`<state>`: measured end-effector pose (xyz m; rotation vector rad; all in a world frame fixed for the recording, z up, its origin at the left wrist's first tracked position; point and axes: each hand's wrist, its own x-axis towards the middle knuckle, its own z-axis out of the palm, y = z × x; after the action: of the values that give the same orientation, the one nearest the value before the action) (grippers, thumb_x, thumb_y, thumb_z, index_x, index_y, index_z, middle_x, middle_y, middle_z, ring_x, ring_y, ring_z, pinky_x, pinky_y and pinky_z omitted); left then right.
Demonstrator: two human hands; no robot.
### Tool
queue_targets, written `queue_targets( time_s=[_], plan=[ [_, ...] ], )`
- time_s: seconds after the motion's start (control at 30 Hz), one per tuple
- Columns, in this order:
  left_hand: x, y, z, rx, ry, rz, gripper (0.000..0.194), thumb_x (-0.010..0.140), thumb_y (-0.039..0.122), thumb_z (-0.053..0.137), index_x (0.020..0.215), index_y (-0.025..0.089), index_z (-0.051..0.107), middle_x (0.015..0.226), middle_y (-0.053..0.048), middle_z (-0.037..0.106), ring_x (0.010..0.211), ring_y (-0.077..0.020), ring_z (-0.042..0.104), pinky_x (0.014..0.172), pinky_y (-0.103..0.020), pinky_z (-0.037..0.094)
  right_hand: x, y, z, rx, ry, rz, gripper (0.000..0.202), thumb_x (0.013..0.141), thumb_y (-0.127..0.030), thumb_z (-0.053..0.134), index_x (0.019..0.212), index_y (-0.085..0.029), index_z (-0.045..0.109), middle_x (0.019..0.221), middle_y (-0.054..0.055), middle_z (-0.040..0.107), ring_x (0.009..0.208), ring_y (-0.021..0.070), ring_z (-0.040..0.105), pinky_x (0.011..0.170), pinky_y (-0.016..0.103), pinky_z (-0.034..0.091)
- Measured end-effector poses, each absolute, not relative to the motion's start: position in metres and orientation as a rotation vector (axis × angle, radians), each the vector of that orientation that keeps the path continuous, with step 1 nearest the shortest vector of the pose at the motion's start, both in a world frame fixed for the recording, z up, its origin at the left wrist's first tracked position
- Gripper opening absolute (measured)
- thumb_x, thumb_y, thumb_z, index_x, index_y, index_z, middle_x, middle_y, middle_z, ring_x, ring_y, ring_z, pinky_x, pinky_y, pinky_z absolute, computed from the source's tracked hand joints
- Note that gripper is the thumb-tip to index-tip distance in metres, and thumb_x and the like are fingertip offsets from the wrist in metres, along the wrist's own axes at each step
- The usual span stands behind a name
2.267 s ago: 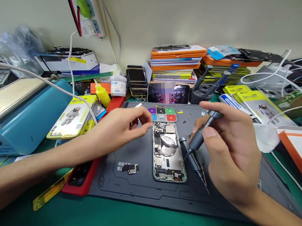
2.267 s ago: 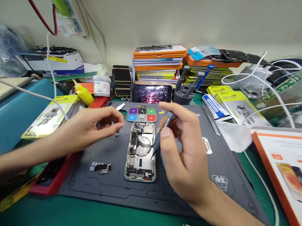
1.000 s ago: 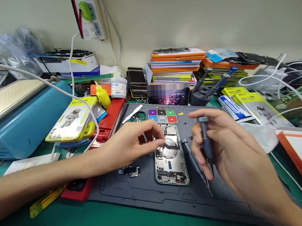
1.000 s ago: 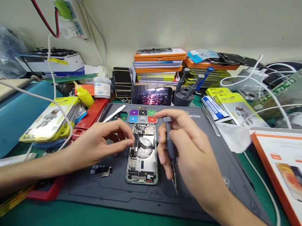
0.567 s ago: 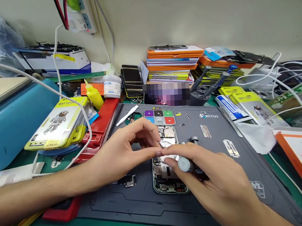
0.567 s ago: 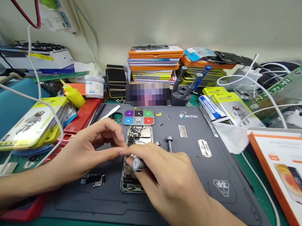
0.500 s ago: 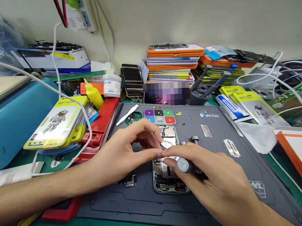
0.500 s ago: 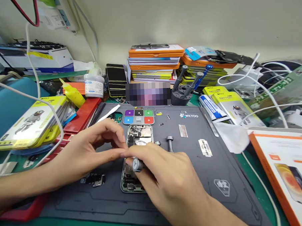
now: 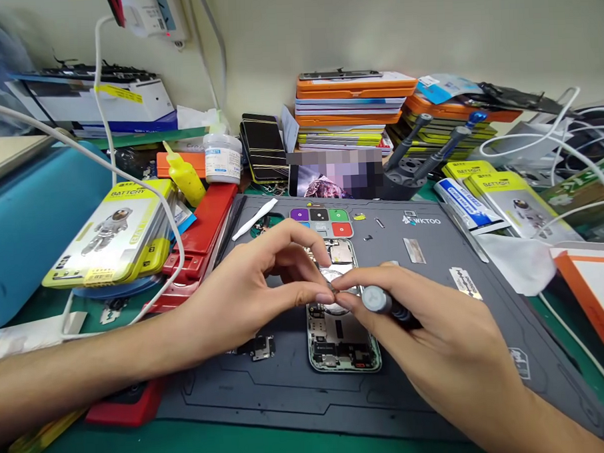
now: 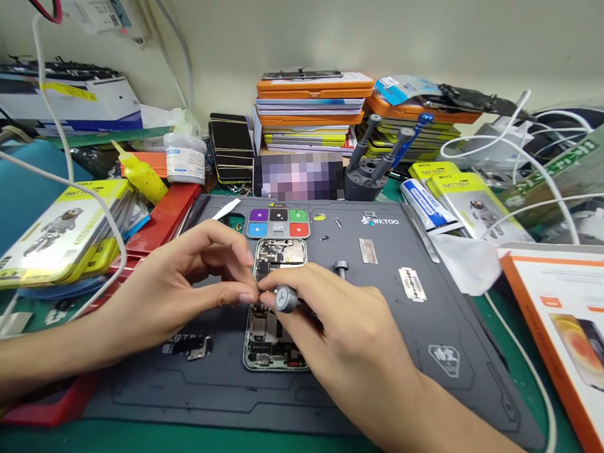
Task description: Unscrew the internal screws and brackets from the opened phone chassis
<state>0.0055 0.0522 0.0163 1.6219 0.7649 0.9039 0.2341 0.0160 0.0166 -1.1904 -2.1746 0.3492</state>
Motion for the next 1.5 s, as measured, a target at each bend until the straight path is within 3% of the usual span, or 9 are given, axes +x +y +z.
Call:
queue_targets(
  time_s=[0.1,0.23,0.37,0.5,0.6,0.73,0.97,1.3,1.5],
  plan=[
    [0.004,0.052,0.015,1.66,0.796,0.891,0.026,0.095,0.014,0.077,0.114,0.024,0.06,0.092,0.004,0.078,0.084,-0.0097,0.076,0.077,-0.018,0.06,0.232,0.018,0.018,-1.23,-2.126,0.382,0.023,0.097,-0.015,0.07,0.112,-0.034,0.069,0.085,-0.008,0.078,0.042,0.0089,0.049,0.045,0.029,0.04],
    [0.0,0.052,0.013,1.772,0.92,1.029,0.015,0.111,0.033,0.053,0.124,0.026,0.057,0.086,0.005,0.078,0.068,-0.0077,0.069,0.061,-0.017,0.054,0.232,0.021,0.018,-1.233,-2.076,0.464,0.014,0.098,-0.019,0.071,0.102,-0.032,0.07,0.078,-0.009,0.077,0.056,0.0106,0.066,0.05,0.026,0.046],
    [-0.001,0.051,0.014,2.055,1.103,0.964,0.011,0.108,0.023,0.052,0.111,0.024,0.063,0.071,0.009,0.066,0.062,-0.0066,0.062,0.056,-0.018,0.045,0.234,0.025,0.011,-1.124,-2.242,0.439,0.018,0.096,-0.01,0.068,0.104,-0.027,0.07,0.094,-0.005,0.081,0.076,0.012,0.076,0.067,0.024,0.055],
    [-0.001,0.048,0.017,2.324,1.075,0.976,0.013,0.104,0.019,0.051,0.107,0.019,0.065,0.061,0.011,0.057,0.048,-0.0052,0.05,0.049,-0.02,0.036,0.236,0.025,0.008,-1.103,-2.409,0.381,0.024,0.095,-0.006,0.059,0.104,-0.024,0.072,0.091,0.001,0.082,0.076,0.017,0.077,0.062,0.027,0.055],
    [-0.001,0.048,0.017,2.492,0.979,0.968,0.029,0.105,0.02,0.046,0.083,0.017,0.066,0.056,0.008,0.052,0.047,-0.007,0.048,0.05,-0.024,0.036,0.236,0.024,0.008,-1.119,-2.477,0.336,0.025,0.094,-0.006,0.055,0.102,-0.023,0.073,0.088,0.003,0.082,0.073,0.0189,0.077,0.061,0.028,0.054],
    [-0.002,0.048,0.013,2.727,0.85,1.007,0.048,0.102,0.017,0.05,0.054,0.019,0.053,0.047,0.005,0.049,0.042,-0.0102,0.041,0.048,-0.034,0.027,0.234,0.023,0.008,-1.077,-2.474,0.316,0.025,0.093,-0.004,0.053,0.099,-0.021,0.072,0.085,0.002,0.079,0.071,0.017,0.075,0.06,0.027,0.052],
    [0.0,0.049,0.008,2.881,0.802,0.993,0.046,0.1,0.016,0.051,0.056,0.02,0.065,0.046,0.004,0.054,0.04,-0.0126,0.045,0.046,-0.037,0.027,0.234,0.023,0.008,-1.115,-2.49,0.339,0.026,0.092,-0.004,0.053,0.096,-0.02,0.073,0.083,0.0,0.076,0.069,0.0157,0.072,0.06,0.027,0.049],
    [0.0,0.047,0.01,2.964,0.762,0.898,0.046,0.1,0.017,0.052,0.055,0.02,0.062,0.048,0.003,0.058,0.042,-0.0137,0.044,0.045,-0.037,0.028,0.234,0.023,0.01,-1.141,-2.497,0.335,0.024,0.091,-0.003,0.055,0.09,-0.021,0.071,0.079,-0.002,0.073,0.066,0.0134,0.069,0.057,0.025,0.046],
    [0.001,0.043,0.009,3.021,0.681,0.844,0.042,0.095,0.017,0.056,0.053,0.019,0.059,0.049,0.003,0.056,0.043,-0.014,0.042,0.044,-0.039,0.027,0.235,0.022,0.009,-1.158,-2.513,0.402,0.032,0.091,-0.003,0.054,0.101,-0.024,0.076,0.089,0.0,0.079,0.074,0.0155,0.073,0.061,0.025,0.05]
  ],
)
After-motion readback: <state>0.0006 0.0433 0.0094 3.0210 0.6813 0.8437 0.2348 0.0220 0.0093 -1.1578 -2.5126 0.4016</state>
